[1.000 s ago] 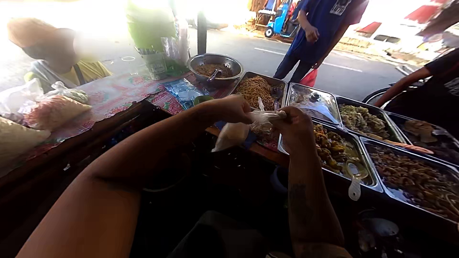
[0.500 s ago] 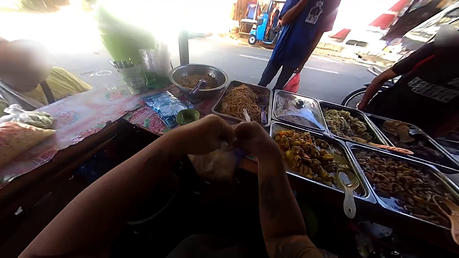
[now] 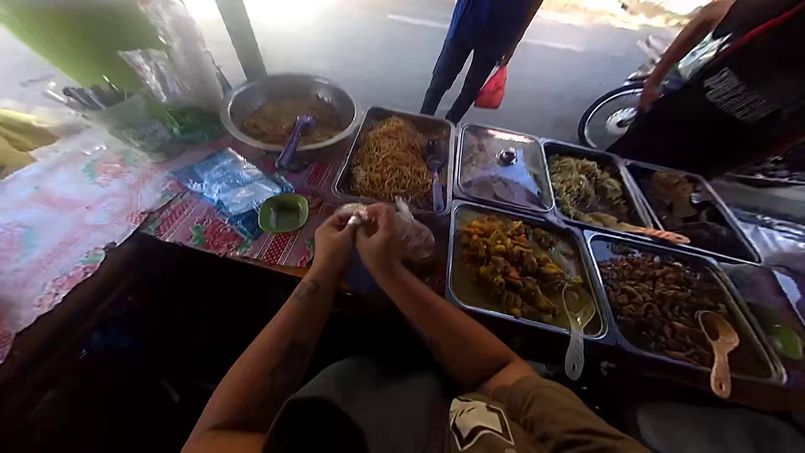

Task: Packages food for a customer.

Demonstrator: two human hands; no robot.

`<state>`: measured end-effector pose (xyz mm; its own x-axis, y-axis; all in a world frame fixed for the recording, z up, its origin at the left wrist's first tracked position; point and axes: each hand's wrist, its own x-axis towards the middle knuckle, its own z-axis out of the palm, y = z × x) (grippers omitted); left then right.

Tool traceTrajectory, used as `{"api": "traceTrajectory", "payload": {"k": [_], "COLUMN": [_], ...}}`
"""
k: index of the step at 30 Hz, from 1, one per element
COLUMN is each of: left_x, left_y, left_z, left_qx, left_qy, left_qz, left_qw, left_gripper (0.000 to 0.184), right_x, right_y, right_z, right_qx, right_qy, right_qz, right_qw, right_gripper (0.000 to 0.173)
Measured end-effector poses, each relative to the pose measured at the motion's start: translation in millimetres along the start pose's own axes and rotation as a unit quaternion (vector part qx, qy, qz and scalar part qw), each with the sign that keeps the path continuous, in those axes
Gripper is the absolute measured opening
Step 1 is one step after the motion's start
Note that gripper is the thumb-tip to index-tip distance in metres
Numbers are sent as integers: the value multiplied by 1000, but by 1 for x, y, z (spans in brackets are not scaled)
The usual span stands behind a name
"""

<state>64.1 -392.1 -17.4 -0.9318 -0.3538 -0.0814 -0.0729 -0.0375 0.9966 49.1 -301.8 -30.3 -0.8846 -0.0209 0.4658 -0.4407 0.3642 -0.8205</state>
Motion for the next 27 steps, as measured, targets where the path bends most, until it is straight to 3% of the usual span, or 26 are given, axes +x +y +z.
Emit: {"api": "traceTrajectory", "payload": {"k": [6, 9, 11, 14, 16, 18, 21, 23, 26, 27], "left_x": [12, 22, 28, 42, 47, 51, 58, 68, 75, 73], "left_y": [21, 20, 30, 56, 88, 113, 126, 114, 71, 52], "left_z": [-25, -30, -37, -48, -51, -54, -64, -76, -92, -95], "left_qx": [-81, -26, 119, 317, 354, 354, 377, 420, 467, 460], "left_qy": [-127, -158, -192, -227, -235, -249, -282, -279, -281, -289], "left_qz": [-106, -118, -65, 95, 171, 222, 254, 242, 157, 147], "left_qw": [983, 980, 972, 916, 889, 874, 845, 829, 823, 826], "left_gripper": [14, 17, 20, 28, 37, 32, 30, 44, 83, 87], "right_x": [47, 57, 58, 60, 60, 56, 52, 51, 51, 49], "right_y": [1, 0, -10, -20, -16, -9, -7, -7, -15, -20], "right_z": [-12, -18, -37, -73, -85, -82, -64, -61, -67, -72], "right_qx": [96, 54, -47, -207, -274, -330, -392, -399, -333, -293], "right_qy": [-149, -233, -242, -168, -171, -238, -313, -308, -291, -277], "right_qz": [166, 152, 76, 3, 58, 158, 257, 250, 237, 244], "right_qw": [970, 959, 966, 964, 945, 900, 826, 827, 865, 882], "right_gripper": [45, 39, 35, 31, 43, 59, 58, 45, 33, 33]}}
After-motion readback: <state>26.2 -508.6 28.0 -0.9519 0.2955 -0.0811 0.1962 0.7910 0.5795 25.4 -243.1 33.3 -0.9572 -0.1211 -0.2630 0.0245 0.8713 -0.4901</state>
